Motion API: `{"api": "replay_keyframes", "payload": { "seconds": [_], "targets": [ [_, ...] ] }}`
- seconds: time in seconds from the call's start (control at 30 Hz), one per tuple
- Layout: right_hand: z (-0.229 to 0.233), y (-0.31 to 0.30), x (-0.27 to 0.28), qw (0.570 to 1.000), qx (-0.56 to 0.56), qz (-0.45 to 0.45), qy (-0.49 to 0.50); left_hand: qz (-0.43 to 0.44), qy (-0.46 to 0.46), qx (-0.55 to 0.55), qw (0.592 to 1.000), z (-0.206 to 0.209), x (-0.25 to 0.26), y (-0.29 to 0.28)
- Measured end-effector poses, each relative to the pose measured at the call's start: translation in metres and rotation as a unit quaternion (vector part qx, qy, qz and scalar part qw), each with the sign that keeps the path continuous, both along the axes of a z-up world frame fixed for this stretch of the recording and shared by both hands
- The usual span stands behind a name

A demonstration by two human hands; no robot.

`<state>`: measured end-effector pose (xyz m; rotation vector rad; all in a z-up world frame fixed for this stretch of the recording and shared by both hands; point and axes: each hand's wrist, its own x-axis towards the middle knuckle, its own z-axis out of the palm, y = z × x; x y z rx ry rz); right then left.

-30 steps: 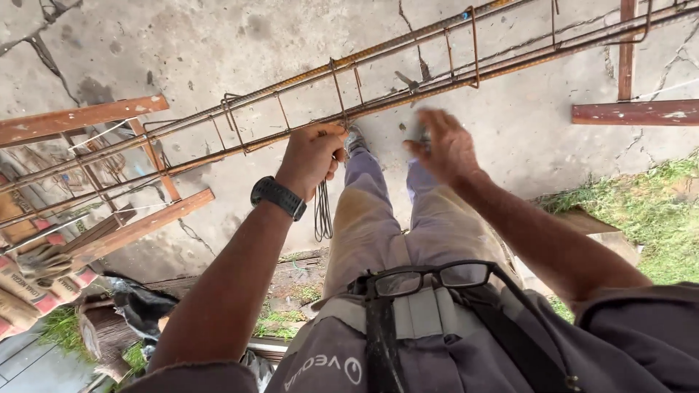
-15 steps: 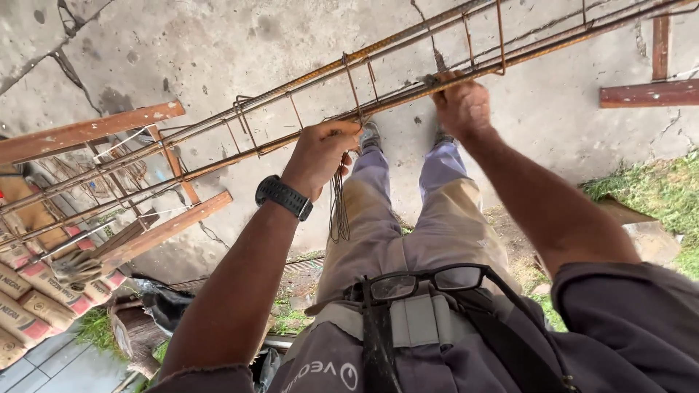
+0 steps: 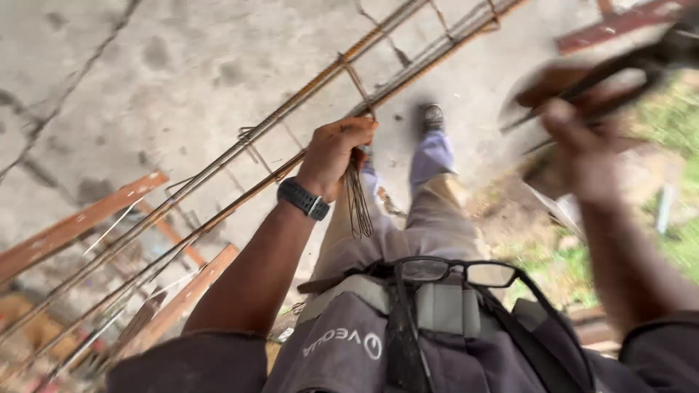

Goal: The person uses pliers to twist wire ties around the intersections of a rebar grid structure. They repeatedly wrap the wire and twist it to secure the metal rods together, working along the length of the framework.

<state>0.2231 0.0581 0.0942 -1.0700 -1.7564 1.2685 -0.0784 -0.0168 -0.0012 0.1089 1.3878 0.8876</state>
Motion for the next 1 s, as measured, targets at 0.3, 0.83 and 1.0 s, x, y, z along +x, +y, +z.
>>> {"api": "replay_keyframes", "payload": {
  "seconds": [0.3, 0.83, 1.0],
  "targets": [
    [-0.034, -0.092, -0.035, 0.861, -0.485, -0.01, -0.151, 0.029, -0.041, 0.02, 0.999, 0.021, 0.009, -0.006],
    [0.019, -0.048, -0.1, 0.793, -0.571, 0.091, -0.194, 0.042, -0.072, 0.075, 0.994, 0.008, 0.009, -0.015],
    [0.014, -0.043, -0.102, 0.791, -0.576, 0.087, -0.189, 0.019, -0.064, 0.079, 0.995, -0.008, 0.007, -0.02]
  ]
}}
